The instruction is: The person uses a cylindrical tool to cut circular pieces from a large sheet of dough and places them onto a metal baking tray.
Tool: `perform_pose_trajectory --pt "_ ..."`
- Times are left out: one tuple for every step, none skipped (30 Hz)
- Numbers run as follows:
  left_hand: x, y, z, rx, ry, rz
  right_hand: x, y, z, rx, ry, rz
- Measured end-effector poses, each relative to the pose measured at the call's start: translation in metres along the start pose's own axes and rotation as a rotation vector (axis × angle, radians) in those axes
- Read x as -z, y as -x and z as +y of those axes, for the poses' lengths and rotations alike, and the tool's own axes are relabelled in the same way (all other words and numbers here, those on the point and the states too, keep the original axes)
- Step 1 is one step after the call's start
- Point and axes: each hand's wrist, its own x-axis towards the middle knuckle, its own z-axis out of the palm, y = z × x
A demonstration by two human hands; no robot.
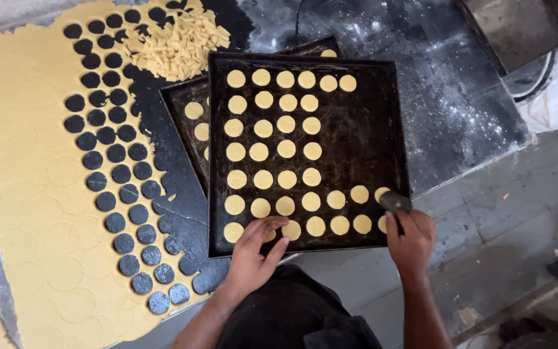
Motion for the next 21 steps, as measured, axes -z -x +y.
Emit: perform_pose_trajectory --pt "0.001 0.001 0.0 -0.012 -0.034 0.017 -0.002 0.001 0.004 -0.021 0.008 0.029" --pt "0.004 0.003 -0.001 -0.022 -0.069 0.033 -0.005 0.003 0.005 -0.143 -0.064 0.022" --pt "0.007 0.005 -0.001 -0.033 -0.105 0.048 -0.009 0.003 0.006 -0.264 -0.136 0.014" --pt "0.009 0.005 -0.001 0.017 -0.091 0.044 -0.014 0.001 0.007 -0.387 -0.207 0.01" --pt "0.01 0.006 -0.001 0.067 -0.077 0.04 -0.02 -0.002 0.007 -0.459 -0.301 -0.104" --pt "0.012 0.008 0.0 0.119 -0.062 0.031 -0.029 -0.007 0.005 -0.531 -0.391 -0.22" --pt "0.014 0.009 0.0 0.048 -0.123 0.022 -0.038 -0.013 0.005 -0.601 -0.484 -0.337" --pt "0.014 0.009 0.001 -0.024 -0.181 0.019 -0.047 -0.022 0.005 -0.355 -0.431 -0.341" --pt "0.015 0.008 0.002 -0.097 -0.238 0.016 -0.055 -0.027 0.004 -0.11 -0.376 -0.345" --pt "0.015 0.008 0.004 -0.122 -0.254 0.01 -0.058 -0.032 0.004 -0.122 -0.36 -0.377" --pt "0.016 0.007 0.005 -0.147 -0.27 0.003 -0.061 -0.035 0.003 -0.135 -0.344 -0.41" --pt "0.016 0.008 0.007 -0.167 -0.287 0.0 -0.063 -0.036 0.001 -0.145 -0.331 -0.447" --pt "0.016 0.008 0.008 -0.182 -0.295 0.014 -0.062 -0.035 0.001 -0.172 -0.329 -0.461" --pt "0.016 0.009 0.009 -0.191 -0.304 0.028 -0.059 -0.031 0.0 -0.2 -0.329 -0.48" --pt "0.017 0.01 0.01 -0.201 -0.313 0.042 -0.056 -0.027 0.0 -0.228 -0.328 -0.499" --pt "0.017 0.01 0.01 -0.195 -0.313 0.049 -0.055 -0.026 0.0 -0.206 -0.335 -0.481" --pt "0.018 0.01 0.01 -0.19 -0.313 0.057 -0.053 -0.026 0.003 -0.183 -0.341 -0.462" --pt "0.018 0.011 0.01 -0.183 -0.311 0.06 -0.051 -0.026 0.008 -0.165 -0.346 -0.445" --pt "0.019 0.012 0.01 -0.175 -0.314 0.057 -0.049 -0.027 0.013 -0.159 -0.299 -0.464" --pt "0.02 0.013 0.009 -0.168 -0.316 0.052 -0.047 -0.029 0.021 -0.156 -0.251 -0.48" --pt "0.022 0.013 0.009 -0.162 -0.318 0.047 -0.048 -0.031 0.028 -0.152 -0.202 -0.497"
